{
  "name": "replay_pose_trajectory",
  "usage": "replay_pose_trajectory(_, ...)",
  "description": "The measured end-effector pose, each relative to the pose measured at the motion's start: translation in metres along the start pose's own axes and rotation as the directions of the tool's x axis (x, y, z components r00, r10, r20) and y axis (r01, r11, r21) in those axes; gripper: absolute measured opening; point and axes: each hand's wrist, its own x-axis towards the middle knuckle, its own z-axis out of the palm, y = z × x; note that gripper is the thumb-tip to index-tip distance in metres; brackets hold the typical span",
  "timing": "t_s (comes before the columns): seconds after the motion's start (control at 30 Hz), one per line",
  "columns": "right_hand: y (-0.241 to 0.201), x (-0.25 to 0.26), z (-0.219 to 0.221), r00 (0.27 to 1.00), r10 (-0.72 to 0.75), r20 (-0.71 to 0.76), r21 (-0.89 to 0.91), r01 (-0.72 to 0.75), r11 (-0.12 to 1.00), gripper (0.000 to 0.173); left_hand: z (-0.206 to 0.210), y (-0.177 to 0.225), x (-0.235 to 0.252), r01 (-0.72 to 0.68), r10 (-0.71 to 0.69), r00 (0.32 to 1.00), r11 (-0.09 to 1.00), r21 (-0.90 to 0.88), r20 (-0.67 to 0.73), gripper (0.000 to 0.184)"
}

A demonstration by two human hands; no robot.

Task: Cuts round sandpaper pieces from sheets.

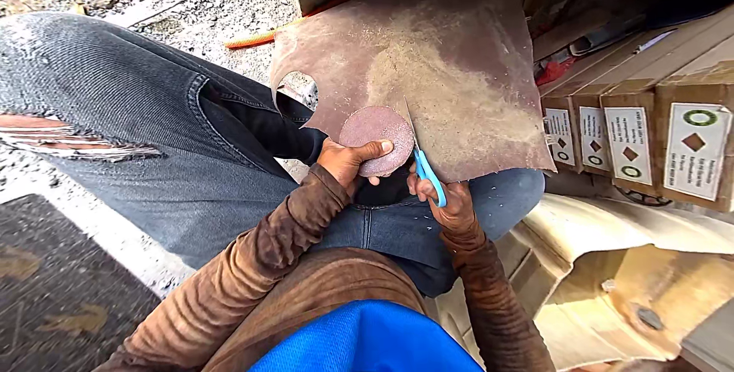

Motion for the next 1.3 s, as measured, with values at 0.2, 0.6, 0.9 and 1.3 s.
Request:
replay_pose_trajectory(0.2,0.000,0.004,0.006,0.953,0.203,0.224,-0.015,-0.204,0.979,0.060,-0.009,0.015,0.005,-0.049,0.053,0.997,0.996,0.077,-0.053,0.032)
replay_pose_trajectory(0.6,-0.125,-0.059,0.010,0.884,0.308,0.351,-0.032,-0.317,0.948,0.065,-0.030,0.034,-0.001,-0.126,0.127,0.992,0.961,0.247,0.014,0.032)
replay_pose_trajectory(0.9,-0.081,-0.006,0.004,0.778,0.506,0.374,0.059,-0.564,0.824,0.064,-0.026,0.025,0.002,-0.135,0.132,0.991,0.974,0.180,0.032,0.029)
replay_pose_trajectory(1.3,-0.011,0.020,0.020,0.932,0.308,0.190,-0.059,-0.302,0.951,0.049,-0.026,0.030,0.004,0.047,-0.048,0.999,0.998,0.043,0.022,0.016)
